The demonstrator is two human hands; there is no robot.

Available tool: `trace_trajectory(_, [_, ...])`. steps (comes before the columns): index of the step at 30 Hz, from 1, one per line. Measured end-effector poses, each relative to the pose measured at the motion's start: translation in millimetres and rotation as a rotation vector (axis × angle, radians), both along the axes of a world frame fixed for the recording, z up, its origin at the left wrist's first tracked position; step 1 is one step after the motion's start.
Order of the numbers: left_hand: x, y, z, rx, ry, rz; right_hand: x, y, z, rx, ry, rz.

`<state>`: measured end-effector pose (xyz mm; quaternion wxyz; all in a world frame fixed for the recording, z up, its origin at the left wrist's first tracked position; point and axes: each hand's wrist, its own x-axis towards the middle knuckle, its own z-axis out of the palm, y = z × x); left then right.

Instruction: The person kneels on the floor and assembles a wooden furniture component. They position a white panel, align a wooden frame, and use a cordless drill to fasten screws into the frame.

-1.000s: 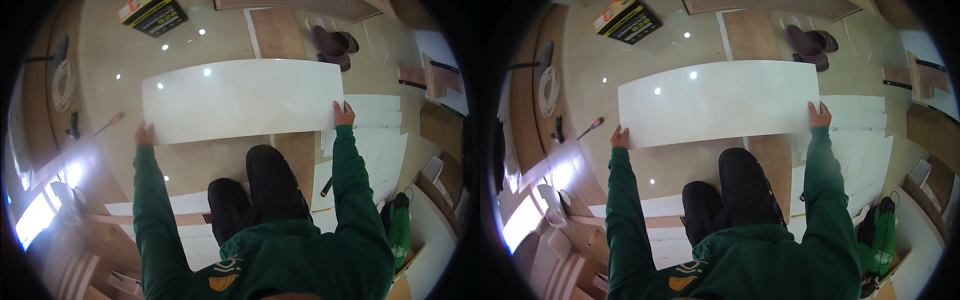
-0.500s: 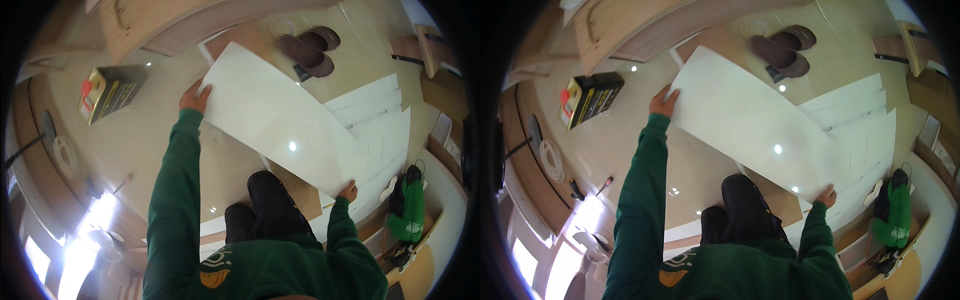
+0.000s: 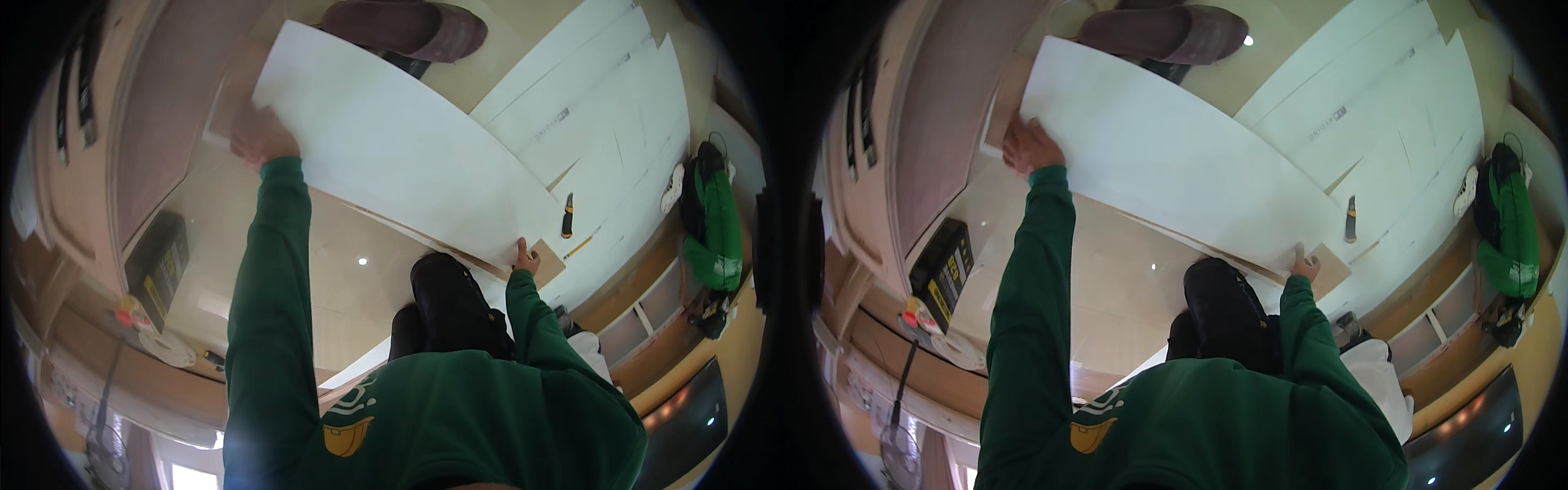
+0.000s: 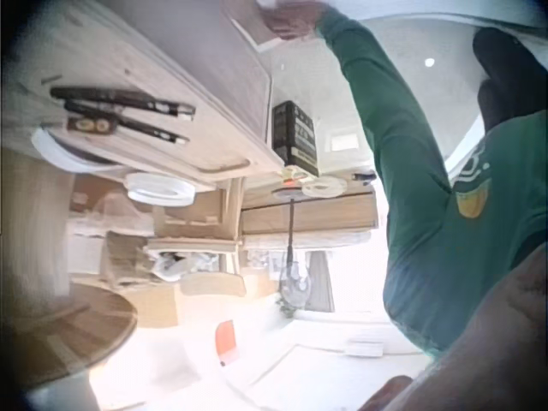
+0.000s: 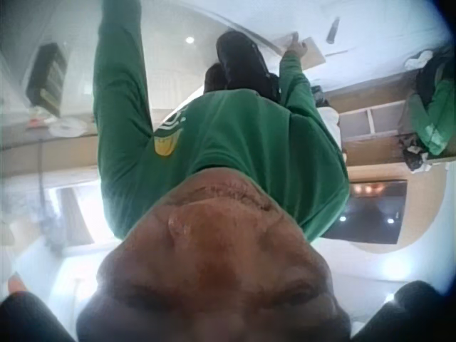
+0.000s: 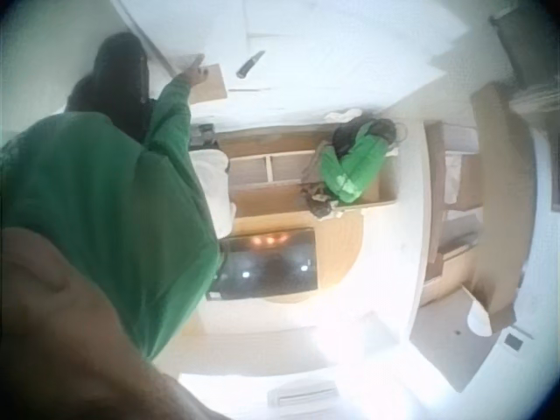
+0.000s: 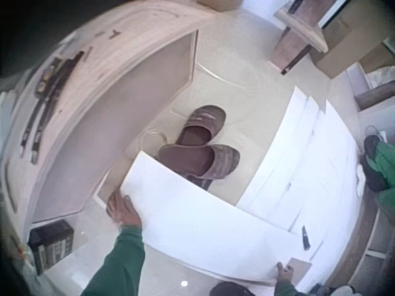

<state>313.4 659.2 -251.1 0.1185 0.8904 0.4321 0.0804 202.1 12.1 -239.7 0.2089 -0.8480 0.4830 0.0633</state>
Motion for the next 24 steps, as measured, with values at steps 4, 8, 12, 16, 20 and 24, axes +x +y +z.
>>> trace_trajectory(4, [-1,2,0,0.049,0.015,-0.032,-16,-30,-4,0.041,0.257,0.095])
trace_trajectory(8, [10,7,2,0.078,-0.047,-0.116,-9,-5,22,0.142,0.403,0.117])
trace_trajectory(12, [9,2,4,0.081,0.021,-0.099,-10,19,45,0.276,0.425,0.141])
trace_trajectory(16, [-19,11,-45,0.052,-0.031,-0.032,-2,24,47,0.215,0.346,0.289])
trace_trajectory(20, [-2,-2,-13,0.109,-0.012,-0.092,-8,48,34,0.082,0.182,0.203])
trace_trajectory(24, [-6,3,-19,0.129,0.048,-0.097,-4,63,46,0.174,0.234,0.084])
